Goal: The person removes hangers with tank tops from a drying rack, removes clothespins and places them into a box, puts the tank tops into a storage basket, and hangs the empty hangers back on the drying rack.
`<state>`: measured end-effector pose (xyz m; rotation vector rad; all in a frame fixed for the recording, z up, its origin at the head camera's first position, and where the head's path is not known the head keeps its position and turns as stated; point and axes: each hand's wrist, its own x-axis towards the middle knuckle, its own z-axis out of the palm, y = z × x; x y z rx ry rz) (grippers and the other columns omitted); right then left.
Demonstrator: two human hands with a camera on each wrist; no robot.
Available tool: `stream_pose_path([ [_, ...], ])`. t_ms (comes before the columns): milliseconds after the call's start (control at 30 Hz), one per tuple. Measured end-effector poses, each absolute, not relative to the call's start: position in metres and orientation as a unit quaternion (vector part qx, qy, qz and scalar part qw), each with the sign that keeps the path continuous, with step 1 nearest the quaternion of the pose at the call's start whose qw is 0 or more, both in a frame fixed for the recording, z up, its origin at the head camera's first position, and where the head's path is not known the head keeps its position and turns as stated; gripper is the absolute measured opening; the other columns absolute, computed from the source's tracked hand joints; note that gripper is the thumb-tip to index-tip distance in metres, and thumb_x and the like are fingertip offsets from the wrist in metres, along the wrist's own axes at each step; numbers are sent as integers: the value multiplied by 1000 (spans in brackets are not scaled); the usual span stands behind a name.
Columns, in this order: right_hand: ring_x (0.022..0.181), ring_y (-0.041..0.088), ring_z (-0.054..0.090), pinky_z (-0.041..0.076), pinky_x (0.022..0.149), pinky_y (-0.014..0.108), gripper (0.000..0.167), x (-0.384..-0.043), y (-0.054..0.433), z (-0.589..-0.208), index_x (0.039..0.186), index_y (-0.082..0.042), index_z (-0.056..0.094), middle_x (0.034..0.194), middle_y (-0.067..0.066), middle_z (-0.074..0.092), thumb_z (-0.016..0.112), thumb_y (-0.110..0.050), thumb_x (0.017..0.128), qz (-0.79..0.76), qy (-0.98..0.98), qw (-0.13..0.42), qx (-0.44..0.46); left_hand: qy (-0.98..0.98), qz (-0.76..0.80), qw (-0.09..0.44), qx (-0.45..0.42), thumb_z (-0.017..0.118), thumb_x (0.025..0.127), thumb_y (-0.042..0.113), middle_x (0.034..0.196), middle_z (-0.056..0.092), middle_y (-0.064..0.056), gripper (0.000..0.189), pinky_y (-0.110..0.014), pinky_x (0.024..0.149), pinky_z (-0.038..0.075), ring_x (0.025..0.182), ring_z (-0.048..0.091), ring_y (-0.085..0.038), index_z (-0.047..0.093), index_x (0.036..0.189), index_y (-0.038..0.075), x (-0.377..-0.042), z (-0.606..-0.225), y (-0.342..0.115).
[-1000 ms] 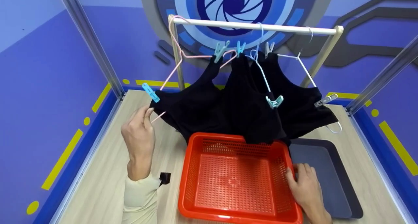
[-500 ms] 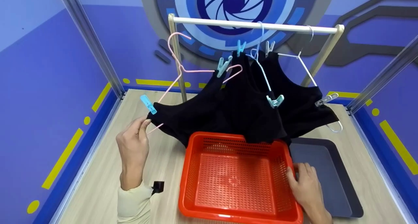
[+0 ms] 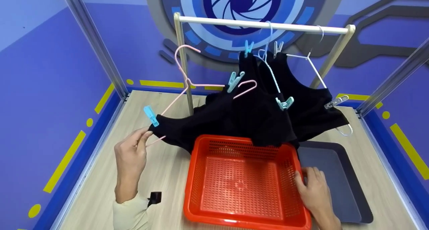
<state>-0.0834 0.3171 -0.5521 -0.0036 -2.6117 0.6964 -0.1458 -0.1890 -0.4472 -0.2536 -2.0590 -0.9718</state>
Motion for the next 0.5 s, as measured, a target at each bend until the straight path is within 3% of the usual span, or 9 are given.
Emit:
stream_pose_path([
  [167, 85, 31, 55, 49, 71, 55, 14, -83, 318, -552, 101, 1, 69, 92, 11, 62, 72, -13, 98, 250, -944, 218, -2, -822, -392, 400, -101, 78, 89, -10, 94, 80, -14, 13, -5, 76, 45, 74, 73, -24, 81, 100, -3, -141, -453, -194],
  [400, 84, 32, 55, 49, 70, 54, 13, -84, 317, -553, 100, 1, 69, 91, 12, 63, 72, -11, 98, 251, -942, 225, -2, -825, -399, 380, -125, 76, 92, -9, 91, 80, -11, 14, -12, 65, 43, 57, 56, -13, 81, 101, 0, -137, -460, -200],
  [500, 85, 33, 55, 50, 71, 55, 13, -84, 316, -554, 100, 1, 69, 92, 13, 63, 72, -11, 98, 251, -942, 224, -3, -826, -402, 371, -136, 75, 91, -11, 91, 80, -10, 15, -11, 68, 45, 61, 61, -14, 80, 101, -1, -135, -464, -203],
])
